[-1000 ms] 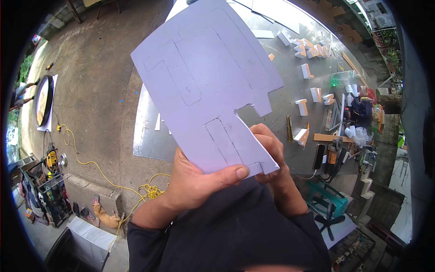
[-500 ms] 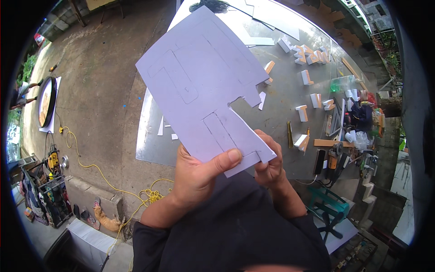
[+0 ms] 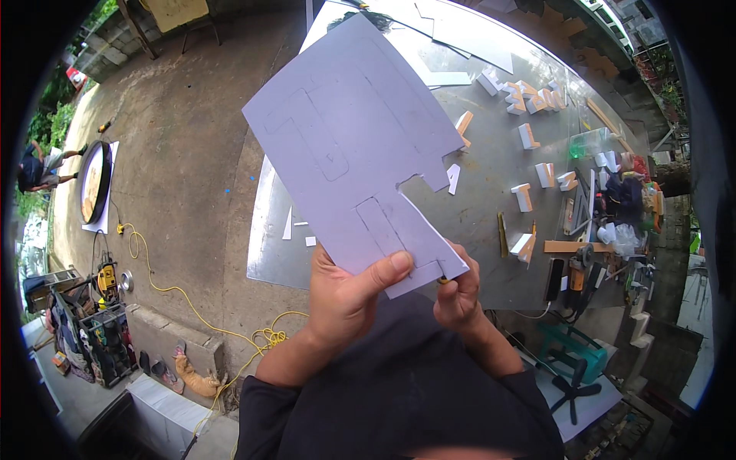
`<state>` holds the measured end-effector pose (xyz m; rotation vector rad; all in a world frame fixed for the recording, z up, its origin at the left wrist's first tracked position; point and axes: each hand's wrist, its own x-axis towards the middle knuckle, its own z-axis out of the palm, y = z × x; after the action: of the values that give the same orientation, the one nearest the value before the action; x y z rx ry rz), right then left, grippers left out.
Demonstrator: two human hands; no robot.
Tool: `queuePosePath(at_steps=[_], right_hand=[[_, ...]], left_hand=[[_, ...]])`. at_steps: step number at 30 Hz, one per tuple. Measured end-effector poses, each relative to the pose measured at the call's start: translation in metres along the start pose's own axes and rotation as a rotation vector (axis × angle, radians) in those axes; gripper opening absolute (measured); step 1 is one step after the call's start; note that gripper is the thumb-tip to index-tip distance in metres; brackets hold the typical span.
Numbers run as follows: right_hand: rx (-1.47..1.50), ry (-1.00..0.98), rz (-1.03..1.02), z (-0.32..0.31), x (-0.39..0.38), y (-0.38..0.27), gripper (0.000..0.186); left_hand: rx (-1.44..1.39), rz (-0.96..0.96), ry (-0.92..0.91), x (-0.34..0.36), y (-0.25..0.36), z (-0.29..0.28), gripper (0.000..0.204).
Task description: Cutting out sign letters from a foam or plastic board using a utility knife.
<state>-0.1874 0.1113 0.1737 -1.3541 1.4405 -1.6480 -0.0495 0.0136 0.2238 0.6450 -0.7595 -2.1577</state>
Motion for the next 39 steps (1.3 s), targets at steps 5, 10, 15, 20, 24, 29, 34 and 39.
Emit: queuePosePath(at_steps=[5, 10, 15, 20, 24, 29, 34, 39], right_hand=[[-0.005, -0.005, 0.025, -0.001, -0.003, -0.001, 0.055], [-0.133, 0.085, -0.085, 0.005, -0.003, 0.002, 0.053], [-0.233, 0.137, -0.249, 0.005, -0.001, 0.022, 0.050], [-0.250, 0.111, -0.315, 0.003, -0.001, 0.027, 0.049], [-0.081, 0.023, -0.516, 0.003, -0.011, 0.028, 0.047], [-0.450, -0.011, -0.112, -0.017, 0.001, -0.032, 0.043], [-0.759, -0.141, -0.004, -0.026, 0.018, -0.096, 0.046], [-1.152, -0.251, -0.152, -0.028, 0.036, -0.121, 0.048]], left_hand=[[-0.038, -0.019, 0.006, 0.003, 0.001, 0.000, 0.030], [0.007, -0.035, 0.007, 0.005, 0.000, -0.002, 0.029], [-0.214, -0.365, -0.055, 0.005, -0.003, -0.008, 0.029], [-0.120, -0.289, -0.005, 0.004, -0.005, -0.001, 0.029], [-0.203, -0.099, 0.215, 0.024, 0.003, -0.023, 0.025], [0.168, 0.308, 0.062, 0.021, 0.003, -0.046, 0.028], [0.146, 0.323, -0.030, 0.002, 0.009, -0.035, 0.027], [0.225, 0.314, -0.002, -0.009, 0.017, -0.027, 0.027]])
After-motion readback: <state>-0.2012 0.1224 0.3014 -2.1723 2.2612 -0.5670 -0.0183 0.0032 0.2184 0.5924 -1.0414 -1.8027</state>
